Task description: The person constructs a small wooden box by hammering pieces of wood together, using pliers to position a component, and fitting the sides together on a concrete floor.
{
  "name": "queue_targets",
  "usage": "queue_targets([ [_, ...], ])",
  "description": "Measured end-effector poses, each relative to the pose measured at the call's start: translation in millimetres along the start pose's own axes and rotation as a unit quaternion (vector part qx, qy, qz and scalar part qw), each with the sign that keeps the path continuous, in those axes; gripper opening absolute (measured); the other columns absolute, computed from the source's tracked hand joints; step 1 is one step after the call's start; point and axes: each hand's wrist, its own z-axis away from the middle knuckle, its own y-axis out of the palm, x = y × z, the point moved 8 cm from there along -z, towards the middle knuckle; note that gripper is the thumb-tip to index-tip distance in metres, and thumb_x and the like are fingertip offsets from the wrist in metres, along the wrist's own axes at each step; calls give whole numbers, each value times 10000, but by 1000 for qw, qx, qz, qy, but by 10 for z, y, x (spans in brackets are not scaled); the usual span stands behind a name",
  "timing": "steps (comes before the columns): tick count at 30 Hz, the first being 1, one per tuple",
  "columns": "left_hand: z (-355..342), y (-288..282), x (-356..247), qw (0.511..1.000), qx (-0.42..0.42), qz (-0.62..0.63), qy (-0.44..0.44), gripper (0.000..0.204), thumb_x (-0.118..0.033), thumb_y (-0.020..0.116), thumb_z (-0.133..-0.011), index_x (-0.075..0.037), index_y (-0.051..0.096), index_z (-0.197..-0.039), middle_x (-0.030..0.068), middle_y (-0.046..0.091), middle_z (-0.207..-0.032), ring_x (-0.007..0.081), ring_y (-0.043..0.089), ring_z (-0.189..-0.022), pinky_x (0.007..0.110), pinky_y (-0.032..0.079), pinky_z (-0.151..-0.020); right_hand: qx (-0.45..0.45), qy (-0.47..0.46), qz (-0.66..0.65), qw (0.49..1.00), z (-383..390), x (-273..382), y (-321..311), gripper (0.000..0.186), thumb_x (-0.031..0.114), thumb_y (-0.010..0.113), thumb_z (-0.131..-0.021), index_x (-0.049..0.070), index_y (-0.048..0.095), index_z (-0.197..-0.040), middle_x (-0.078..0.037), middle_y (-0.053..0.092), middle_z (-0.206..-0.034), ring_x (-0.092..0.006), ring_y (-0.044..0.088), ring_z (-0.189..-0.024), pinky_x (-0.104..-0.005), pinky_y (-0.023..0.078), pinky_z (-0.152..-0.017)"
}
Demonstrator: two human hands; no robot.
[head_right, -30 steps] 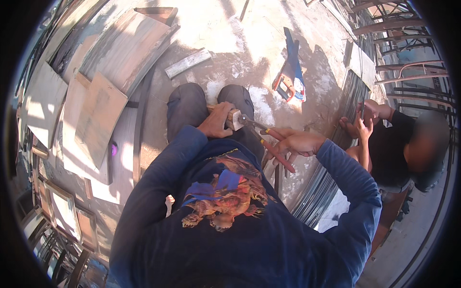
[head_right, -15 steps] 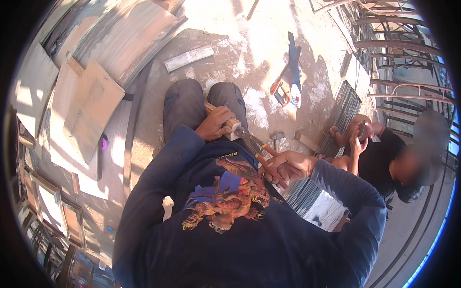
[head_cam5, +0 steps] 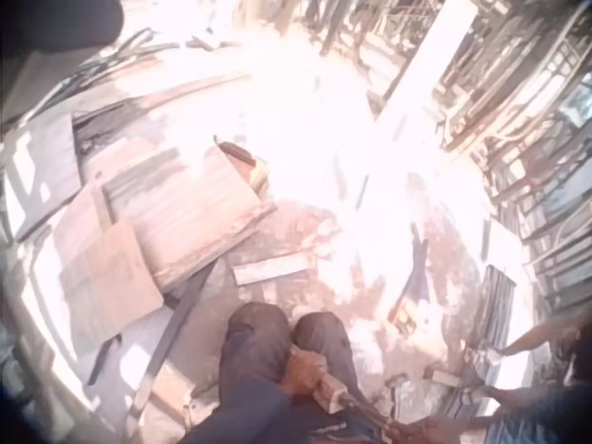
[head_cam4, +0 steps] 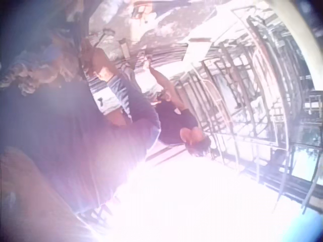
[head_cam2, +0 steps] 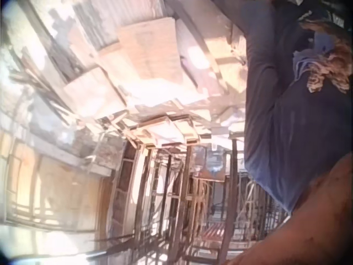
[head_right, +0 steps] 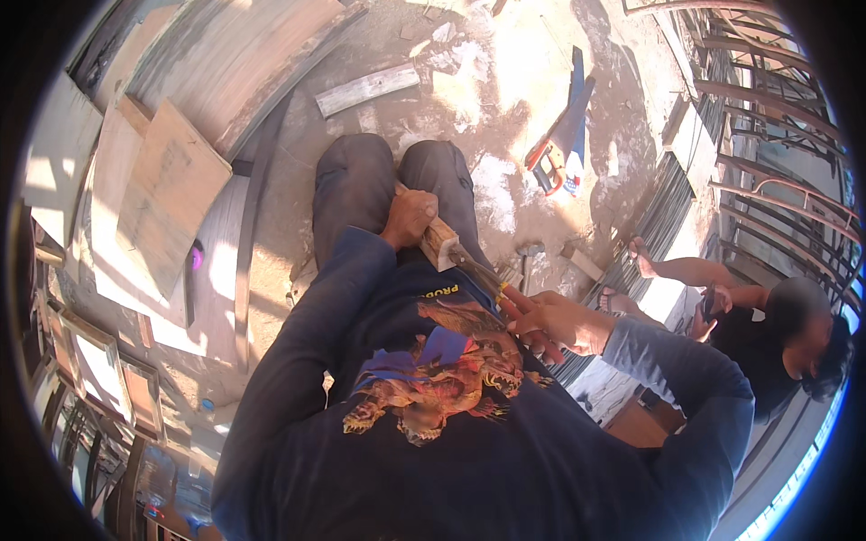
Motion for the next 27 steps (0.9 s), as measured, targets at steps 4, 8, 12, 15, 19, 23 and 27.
queue_targets([
  [4, 46, 23, 78, 999, -33, -12, -39, 445, -430, 492, -874, -52, 527, -642, 186, 531, -651, 408, 533, -678, 492, 391, -636, -37, -56, 27, 997, -129, -84, 26, 324, 66, 606, -763, -91, 595, -1046, -84, 600, -699, -167, 561, -431, -302, 462, -375],
  [8, -43, 35, 64, 999, 0, 1, -32, 432, -416, 494, -869, -54, 537, -637, 184, 520, -635, 414, 528, -661, 497, 390, -627, -89, -248, -2, 965, -323, -200, 162, 410, 32, 560, -731, -100, 558, -1120, -80, 628, -861, -167, 643, -838, -299, 525, -764],
  [12, -147, 79, 165, 997, -1, 19, -74, 426, -390, 482, -885, -54, 550, -632, 182, 538, -637, 410, 542, -671, 494, 396, -637, -122, -215, 74, 966, -394, -157, 119, 411, -6, 552, -715, -32, 547, -1125, -43, 582, -928, -155, 533, -899, -293, 447, -831],
  [15, -178, 146, 182, 996, 0, 19, -85, 438, -381, 462, -903, -49, 560, -634, 181, 552, -638, 405, 554, -673, 492, 403, -637, -122, -225, 26, 966, -480, -308, 70, 412, 7, 558, -704, -14, 542, -1115, -57, 559, -907, -158, 507, -866, -311, 438, -817],
  [19, -242, 158, 237, 994, -17, 20, -106, 471, -371, 421, -935, -46, 588, -637, 176, 571, -633, 403, 566, -654, 481, 417, -633, -137, -245, 42, 959, -503, -271, -3, 425, 5, 558, -703, -17, 543, -1126, -71, 573, -927, -163, 524, -884, -310, 441, -833],
  [23, -253, 146, 319, 991, -34, 51, -119, 585, -374, 345, -982, 8, 599, -619, 112, 590, -557, 221, 557, -498, 339, 413, -530, -179, -321, -1, 930, -588, -252, 36, 335, 30, 583, -733, -13, 556, -1064, -179, 617, -903, -283, 608, -863, -387, 467, -796],
  [27, -284, 160, 295, 988, -27, 42, -143, 608, -380, 329, -996, 22, 590, -623, 118, 587, -565, 216, 544, -506, 338, 411, -539, -175, -314, 8, 933, -705, -263, -2, 393, -23, 538, -713, 3, 550, -1105, -76, 567, -900, -180, 535, -855, -324, 443, -805],
])
